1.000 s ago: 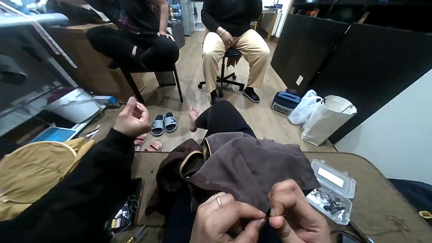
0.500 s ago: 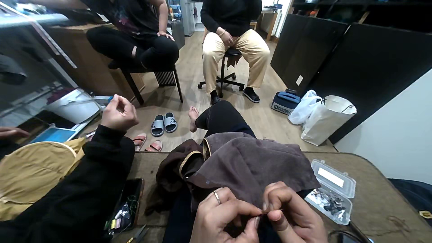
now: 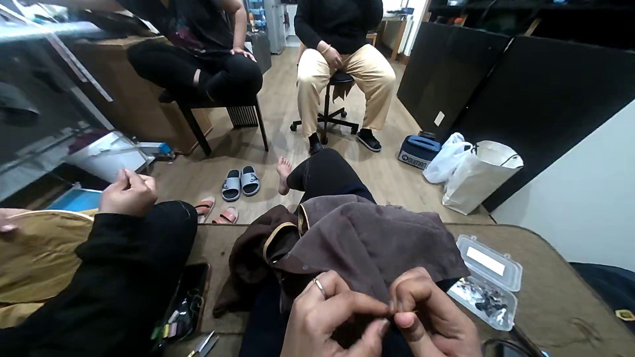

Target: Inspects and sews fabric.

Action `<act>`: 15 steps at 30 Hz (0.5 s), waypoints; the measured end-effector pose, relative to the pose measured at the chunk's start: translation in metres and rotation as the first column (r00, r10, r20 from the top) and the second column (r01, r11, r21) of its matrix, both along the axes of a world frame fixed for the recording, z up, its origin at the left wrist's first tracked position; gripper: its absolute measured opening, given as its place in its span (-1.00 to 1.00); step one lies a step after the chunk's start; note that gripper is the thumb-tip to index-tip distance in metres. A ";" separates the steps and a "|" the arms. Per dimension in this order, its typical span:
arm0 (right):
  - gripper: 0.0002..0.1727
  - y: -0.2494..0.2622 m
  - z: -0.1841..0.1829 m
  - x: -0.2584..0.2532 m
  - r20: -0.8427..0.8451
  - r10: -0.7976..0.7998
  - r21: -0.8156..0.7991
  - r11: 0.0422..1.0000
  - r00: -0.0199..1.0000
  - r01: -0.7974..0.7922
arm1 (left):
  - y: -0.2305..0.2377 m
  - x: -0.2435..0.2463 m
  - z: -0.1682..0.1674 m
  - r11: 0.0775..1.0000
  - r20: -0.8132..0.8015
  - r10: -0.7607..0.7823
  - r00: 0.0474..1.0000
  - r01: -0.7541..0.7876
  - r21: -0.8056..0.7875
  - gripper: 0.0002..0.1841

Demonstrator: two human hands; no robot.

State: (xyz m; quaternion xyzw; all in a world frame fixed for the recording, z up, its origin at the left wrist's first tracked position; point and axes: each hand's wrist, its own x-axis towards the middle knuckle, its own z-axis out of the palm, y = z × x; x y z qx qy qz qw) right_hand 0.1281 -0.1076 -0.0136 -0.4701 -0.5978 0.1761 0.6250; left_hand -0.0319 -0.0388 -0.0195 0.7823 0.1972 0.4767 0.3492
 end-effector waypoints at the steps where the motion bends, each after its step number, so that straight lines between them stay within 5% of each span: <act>1: -0.67 0.000 0.000 0.000 0.010 -0.004 -0.003 1.000 1.000 0.004 | 0.000 0.001 0.000 1.000 0.015 0.003 1.000 -0.003 -0.001 -0.88; 15: -0.66 -0.001 0.000 0.000 0.067 -0.013 0.051 0.999 0.998 0.010 | -0.002 -0.001 -0.002 0.999 -0.015 0.028 0.999 -0.028 0.046 -0.91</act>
